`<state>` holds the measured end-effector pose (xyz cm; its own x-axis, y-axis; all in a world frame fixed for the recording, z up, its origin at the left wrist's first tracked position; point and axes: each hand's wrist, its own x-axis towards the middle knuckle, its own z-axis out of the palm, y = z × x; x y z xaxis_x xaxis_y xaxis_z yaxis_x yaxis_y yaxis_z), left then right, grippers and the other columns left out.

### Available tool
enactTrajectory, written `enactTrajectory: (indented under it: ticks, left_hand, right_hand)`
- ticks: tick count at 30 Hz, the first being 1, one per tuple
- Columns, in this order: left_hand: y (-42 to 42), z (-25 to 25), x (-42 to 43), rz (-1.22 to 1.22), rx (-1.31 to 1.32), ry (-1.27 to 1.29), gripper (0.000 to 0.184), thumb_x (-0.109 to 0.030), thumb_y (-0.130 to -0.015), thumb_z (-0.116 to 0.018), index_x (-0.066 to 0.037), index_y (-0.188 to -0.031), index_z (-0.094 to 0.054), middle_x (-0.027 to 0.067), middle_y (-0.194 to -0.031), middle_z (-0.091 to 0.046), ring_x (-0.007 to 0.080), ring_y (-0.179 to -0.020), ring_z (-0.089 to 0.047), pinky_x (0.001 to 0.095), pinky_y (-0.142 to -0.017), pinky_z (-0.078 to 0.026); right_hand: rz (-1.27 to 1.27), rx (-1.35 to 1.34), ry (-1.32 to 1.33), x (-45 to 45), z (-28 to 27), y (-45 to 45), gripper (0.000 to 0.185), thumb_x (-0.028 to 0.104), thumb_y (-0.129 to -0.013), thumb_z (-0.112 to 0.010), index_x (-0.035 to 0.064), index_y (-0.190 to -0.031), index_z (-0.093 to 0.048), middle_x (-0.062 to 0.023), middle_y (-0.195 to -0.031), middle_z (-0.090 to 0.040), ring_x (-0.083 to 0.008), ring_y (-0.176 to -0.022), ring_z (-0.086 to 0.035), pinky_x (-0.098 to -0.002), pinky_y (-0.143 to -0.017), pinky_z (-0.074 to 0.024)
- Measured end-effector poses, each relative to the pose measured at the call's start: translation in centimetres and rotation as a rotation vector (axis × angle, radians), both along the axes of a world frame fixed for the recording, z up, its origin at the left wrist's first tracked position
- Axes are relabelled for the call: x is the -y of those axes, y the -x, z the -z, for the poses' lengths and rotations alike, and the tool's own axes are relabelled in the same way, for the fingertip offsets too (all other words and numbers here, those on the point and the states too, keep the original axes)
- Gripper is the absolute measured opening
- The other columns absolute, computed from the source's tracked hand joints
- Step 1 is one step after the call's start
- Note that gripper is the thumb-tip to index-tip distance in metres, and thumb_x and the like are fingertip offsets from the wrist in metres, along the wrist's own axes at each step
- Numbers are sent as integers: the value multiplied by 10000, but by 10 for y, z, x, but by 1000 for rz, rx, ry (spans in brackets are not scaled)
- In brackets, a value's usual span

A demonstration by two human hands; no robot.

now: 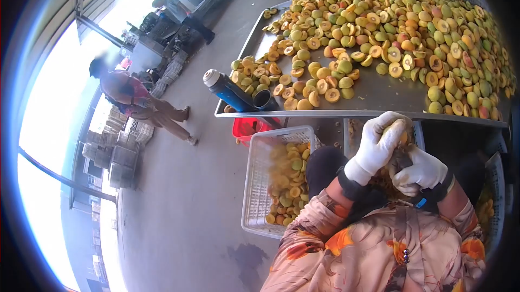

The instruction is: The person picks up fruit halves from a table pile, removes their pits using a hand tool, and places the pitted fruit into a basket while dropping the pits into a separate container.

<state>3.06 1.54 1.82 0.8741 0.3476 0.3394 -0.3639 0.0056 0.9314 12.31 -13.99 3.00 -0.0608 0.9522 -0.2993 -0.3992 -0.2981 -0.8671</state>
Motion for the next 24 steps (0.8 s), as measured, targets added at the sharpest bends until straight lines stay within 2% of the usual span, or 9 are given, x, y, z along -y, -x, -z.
enactTrajectory:
  ticks: [4,8,11,15,19,20,22,23,24]
  left_hand:
    - [-8,-7,9,54,-99,107,323,-230,-1015,-545,60,-1018,-689,115,-828,-712,161,-733,-653,290,-703,-528]
    - [-16,14,20,-40,-137,255,432,-368,-1007,-548,42,-999,-684,151,-777,-698,184,-678,-633,291,-656,-515]
    - [-17,14,16,-19,-194,84,474,-411,-1011,-556,48,-1031,-674,146,-752,-683,189,-689,-636,290,-668,-517]
    - [-19,16,17,30,-101,250,445,-364,-1051,-538,58,-1098,-670,95,-807,-685,168,-765,-646,268,-733,-514]
    - [-6,23,-4,-149,-220,742,361,-308,-1103,-499,28,-1173,-611,92,-884,-685,178,-815,-652,300,-814,-549]
    - [1,33,-13,-418,-228,156,529,-505,-1051,-526,8,-1075,-654,103,-898,-662,195,-825,-643,308,-661,-526]
    - [38,29,-53,-464,-253,309,438,-434,-1039,-574,-3,-1041,-655,101,-858,-682,187,-753,-649,315,-698,-544]
    - [55,32,-74,-551,-359,112,355,-330,-1004,-614,16,-1025,-686,106,-859,-701,205,-751,-658,325,-717,-536]
    - [72,36,-95,-640,-473,-81,273,-227,-969,-655,36,-1008,-716,110,-861,-720,222,-750,-667,335,-735,-528]
  right_hand:
    - [-136,-407,14,9,9,-11,123,74,-837,-664,13,-883,-567,-4,-546,-429,-95,-383,-361,-267,-363,-280]
    - [-161,-515,-19,15,29,-14,141,104,-835,-662,43,-840,-534,11,-538,-381,-83,-374,-333,-259,-348,-251]
    - [-108,-255,-16,15,26,-16,138,97,-831,-655,40,-833,-529,11,-529,-365,-83,-371,-322,-257,-346,-254]
    - [-223,-498,-93,11,43,-24,220,108,-825,-724,-24,-846,-550,-31,-542,-467,-104,-384,-414,-265,-360,-295]
    - [-263,-482,-160,7,48,-25,230,116,-805,-744,-33,-845,-573,-33,-543,-490,-104,-392,-433,-266,-370,-308]
    - [-222,-454,-157,6,50,-26,238,124,-800,-752,-34,-846,-580,-32,-542,-495,-103,-393,-435,-265,-373,-309]
    - [-112,129,-101,4,63,-38,288,190,-810,-756,-25,-962,-640,-33,-698,-611,-124,-589,-577,-273,-547,-455]
    - [-135,464,55,3,75,-42,338,229,-811,-737,-17,-1028,-657,-99,-774,-680,-217,-706,-669,-354,-653,-514]
    - [10,1013,-65,7,126,-39,384,261,-825,-686,-22,-1082,-656,-202,-827,-702,-350,-771,-704,-449,-703,-535]
